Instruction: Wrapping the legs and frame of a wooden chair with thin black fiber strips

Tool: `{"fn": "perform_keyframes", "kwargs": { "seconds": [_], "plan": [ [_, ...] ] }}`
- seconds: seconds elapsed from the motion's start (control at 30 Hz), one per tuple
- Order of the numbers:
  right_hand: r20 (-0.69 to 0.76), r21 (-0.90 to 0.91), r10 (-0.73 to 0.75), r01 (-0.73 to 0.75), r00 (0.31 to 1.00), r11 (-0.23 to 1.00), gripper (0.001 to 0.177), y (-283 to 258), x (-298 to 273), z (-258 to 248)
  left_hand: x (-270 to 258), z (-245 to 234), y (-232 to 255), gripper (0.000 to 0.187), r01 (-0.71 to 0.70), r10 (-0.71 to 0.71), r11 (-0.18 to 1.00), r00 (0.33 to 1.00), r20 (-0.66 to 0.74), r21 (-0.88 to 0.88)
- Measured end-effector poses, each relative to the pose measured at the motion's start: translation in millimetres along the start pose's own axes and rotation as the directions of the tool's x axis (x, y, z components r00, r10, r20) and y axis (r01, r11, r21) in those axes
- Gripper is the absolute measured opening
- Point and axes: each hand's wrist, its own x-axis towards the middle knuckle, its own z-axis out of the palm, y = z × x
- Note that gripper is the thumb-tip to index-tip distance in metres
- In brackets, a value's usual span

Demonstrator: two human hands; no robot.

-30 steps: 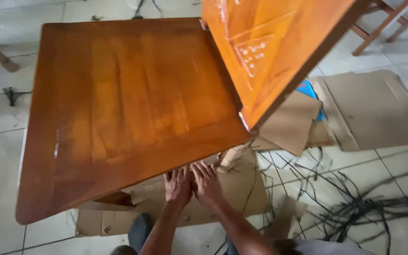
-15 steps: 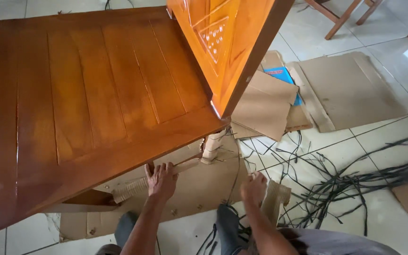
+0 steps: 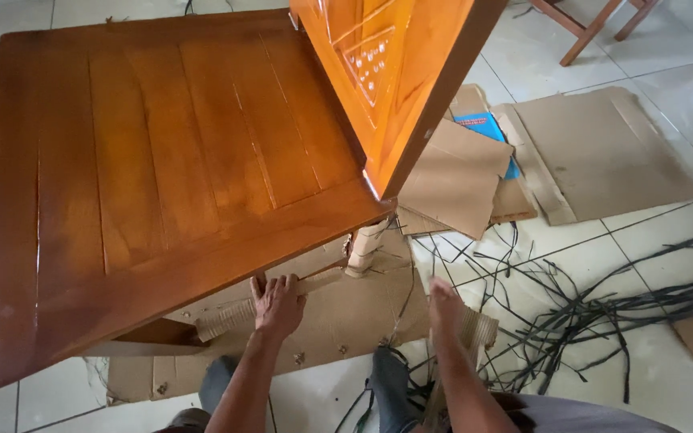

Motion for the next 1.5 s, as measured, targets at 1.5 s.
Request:
{"fn": "perform_keyframes", "kwargs": {
  "seconds": [1.5],
  "plan": [
    [0.736,0.510,0.113,-0.656,0.667,0.557,0.029,-60,-93,203,6,9,-50,0.056,-0.132,0.102,0.987,0.956,-0.274,-0.095]
  ]
}}
